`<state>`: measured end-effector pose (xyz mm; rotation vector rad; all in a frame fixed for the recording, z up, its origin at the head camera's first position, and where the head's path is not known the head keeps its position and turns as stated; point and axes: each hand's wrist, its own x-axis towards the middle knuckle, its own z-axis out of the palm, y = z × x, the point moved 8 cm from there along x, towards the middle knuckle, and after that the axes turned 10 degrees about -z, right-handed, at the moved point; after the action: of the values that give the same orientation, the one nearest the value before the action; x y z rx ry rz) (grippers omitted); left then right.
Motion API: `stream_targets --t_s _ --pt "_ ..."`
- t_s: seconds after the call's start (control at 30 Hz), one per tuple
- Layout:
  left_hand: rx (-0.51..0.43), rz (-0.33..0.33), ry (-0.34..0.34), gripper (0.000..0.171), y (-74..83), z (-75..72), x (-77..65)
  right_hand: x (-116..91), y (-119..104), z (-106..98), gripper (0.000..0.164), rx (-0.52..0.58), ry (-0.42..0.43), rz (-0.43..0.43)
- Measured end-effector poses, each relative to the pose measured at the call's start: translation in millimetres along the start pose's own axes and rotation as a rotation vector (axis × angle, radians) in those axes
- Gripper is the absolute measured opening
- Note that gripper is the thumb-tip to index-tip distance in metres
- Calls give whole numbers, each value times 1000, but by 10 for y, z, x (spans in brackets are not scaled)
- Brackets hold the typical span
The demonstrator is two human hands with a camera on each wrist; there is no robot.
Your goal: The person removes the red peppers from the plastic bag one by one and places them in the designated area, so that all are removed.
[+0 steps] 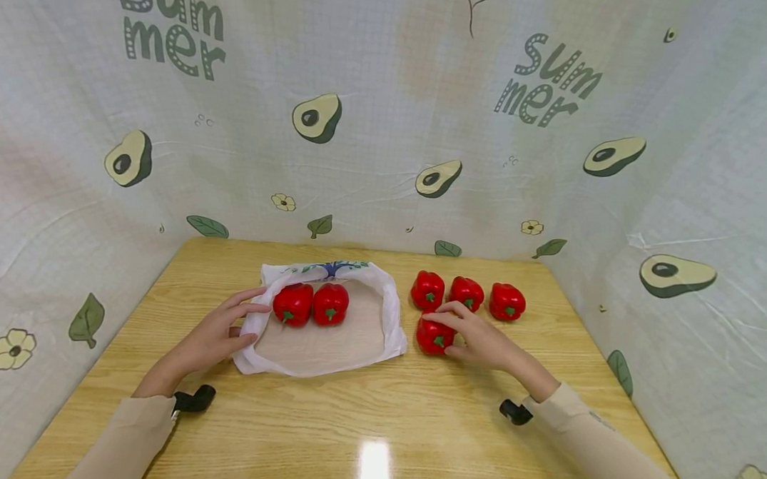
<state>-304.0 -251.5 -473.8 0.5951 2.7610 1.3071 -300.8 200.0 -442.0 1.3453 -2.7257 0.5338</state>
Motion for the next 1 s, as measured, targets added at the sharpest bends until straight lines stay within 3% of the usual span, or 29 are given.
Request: stream_targets --t_s 0.23,0.6,1.0 --pt "16 30 14 51 20 -13 -4 1 28 21 75 22 -5 16" --pt "2 9 1 51 16 -15 1 -10 65 22 78 42 -29 64" --pt "-23 0 -1 51 10 -17 -15 -1 23 -149 79 22 1 44"
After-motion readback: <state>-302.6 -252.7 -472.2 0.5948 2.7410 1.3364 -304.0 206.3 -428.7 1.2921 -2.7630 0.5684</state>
